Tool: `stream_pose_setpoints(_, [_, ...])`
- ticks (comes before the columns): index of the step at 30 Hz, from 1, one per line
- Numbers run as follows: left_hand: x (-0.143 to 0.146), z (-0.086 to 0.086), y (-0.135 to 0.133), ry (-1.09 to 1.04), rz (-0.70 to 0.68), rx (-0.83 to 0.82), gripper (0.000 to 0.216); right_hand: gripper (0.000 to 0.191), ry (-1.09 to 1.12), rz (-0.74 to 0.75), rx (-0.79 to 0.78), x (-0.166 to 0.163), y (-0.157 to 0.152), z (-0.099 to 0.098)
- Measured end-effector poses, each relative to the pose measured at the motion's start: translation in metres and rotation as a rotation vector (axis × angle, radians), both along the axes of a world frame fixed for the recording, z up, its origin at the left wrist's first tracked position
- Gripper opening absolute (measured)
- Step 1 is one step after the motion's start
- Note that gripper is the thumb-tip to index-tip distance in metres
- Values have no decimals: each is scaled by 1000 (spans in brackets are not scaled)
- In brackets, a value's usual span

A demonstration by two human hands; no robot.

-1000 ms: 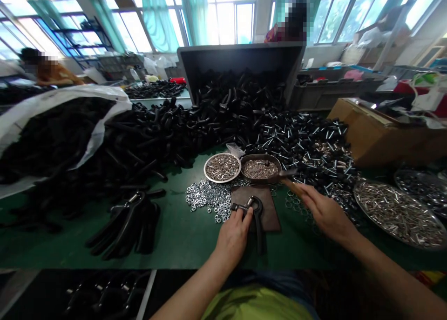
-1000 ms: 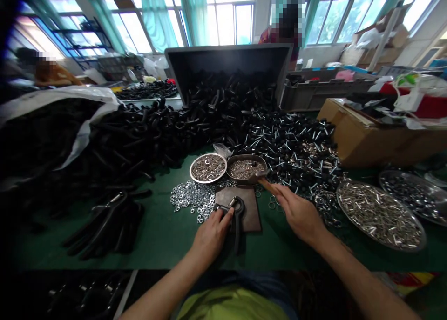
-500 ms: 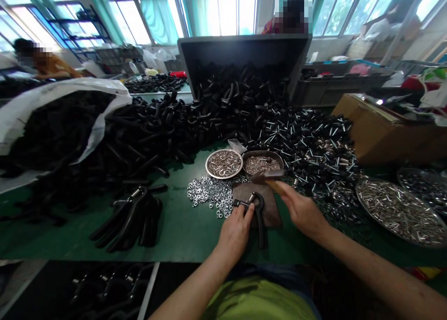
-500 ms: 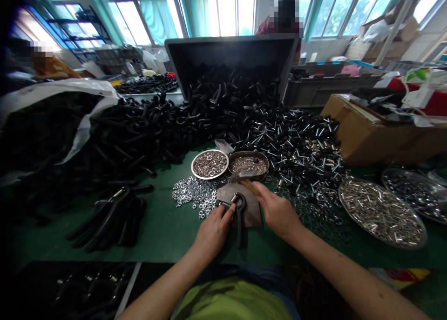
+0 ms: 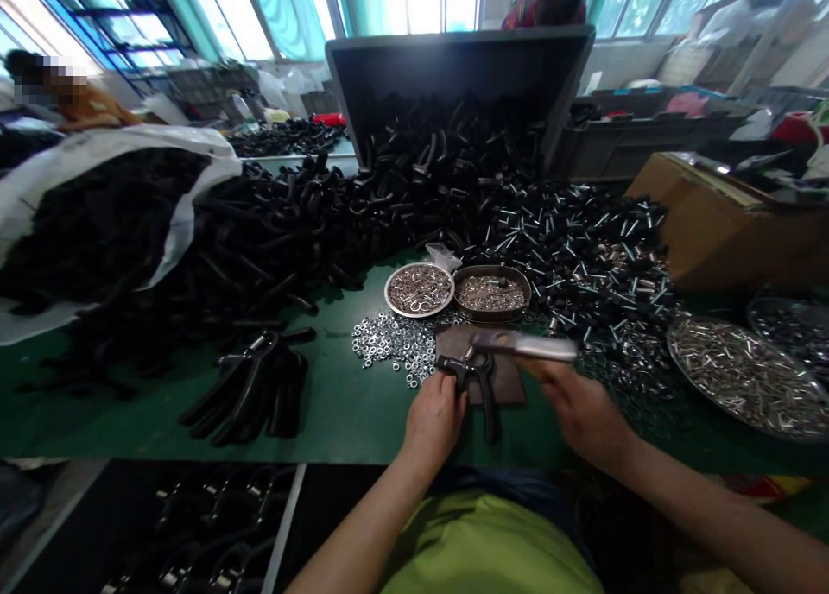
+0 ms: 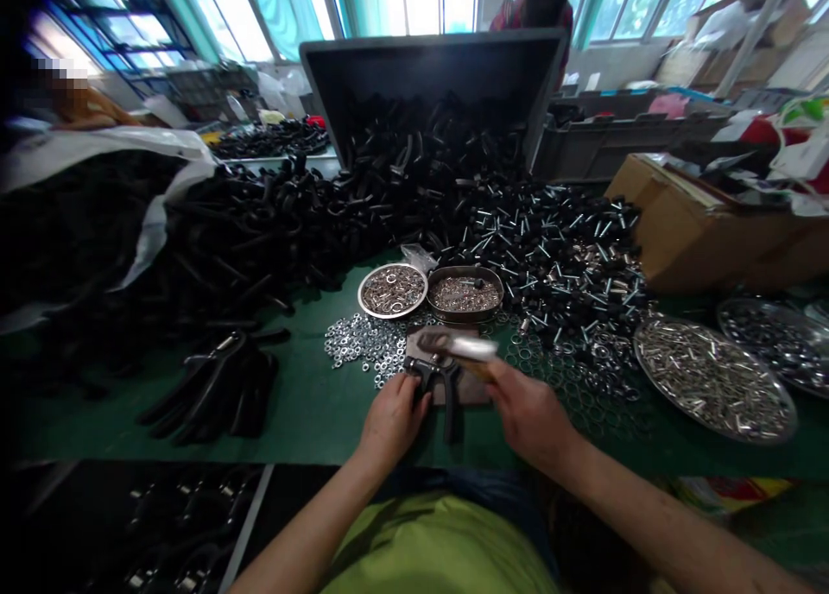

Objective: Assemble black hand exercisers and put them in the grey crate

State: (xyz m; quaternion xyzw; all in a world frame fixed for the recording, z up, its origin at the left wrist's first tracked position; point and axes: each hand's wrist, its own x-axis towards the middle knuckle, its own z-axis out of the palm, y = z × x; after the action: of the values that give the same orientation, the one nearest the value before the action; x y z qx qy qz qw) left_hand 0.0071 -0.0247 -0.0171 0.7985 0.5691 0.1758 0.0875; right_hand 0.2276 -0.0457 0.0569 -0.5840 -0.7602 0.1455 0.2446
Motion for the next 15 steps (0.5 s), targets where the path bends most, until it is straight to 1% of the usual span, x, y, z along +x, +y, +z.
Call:
stream_pose_setpoints(2, [1, 1, 1, 6, -3, -7, 8, 39, -136, 94, -168, -1, 3, -7])
stream_pose_setpoints(3, [1, 1, 1, 6, -6, -11, 8, 40, -160, 113, -209, -2, 5, -7])
stream_pose_setpoints(4, [0, 2, 1, 4, -8, -13, 8, 41, -143, 109, -200, -3, 7, -5])
stream_pose_setpoints(6, [0, 4, 0, 2, -8, -17, 9, 43, -47, 81, -97, -6, 8, 2])
stream_pose_setpoints(8, [0, 6, 1, 4, -5, -32, 9, 44, -7, 61, -25, -7, 6, 3])
stream_pose_setpoints(10, [1, 8, 3, 11, 11, -67, 8, 43, -97, 68, -90, -5, 5, -6])
stream_pose_setpoints(12, [2, 10, 7, 17, 30, -119, 9, 43, -209, 77, -203, -1, 4, -19])
stream_pose_setpoints(13, [1, 12, 9, 16, 34, -147, 10, 43, -237, 68, -226, 2, 4, -26])
stream_pose_setpoints(15, [-5, 20, 15, -6, 25, -195, 10, 44, -252, 9, -172, 11, 2, -38])
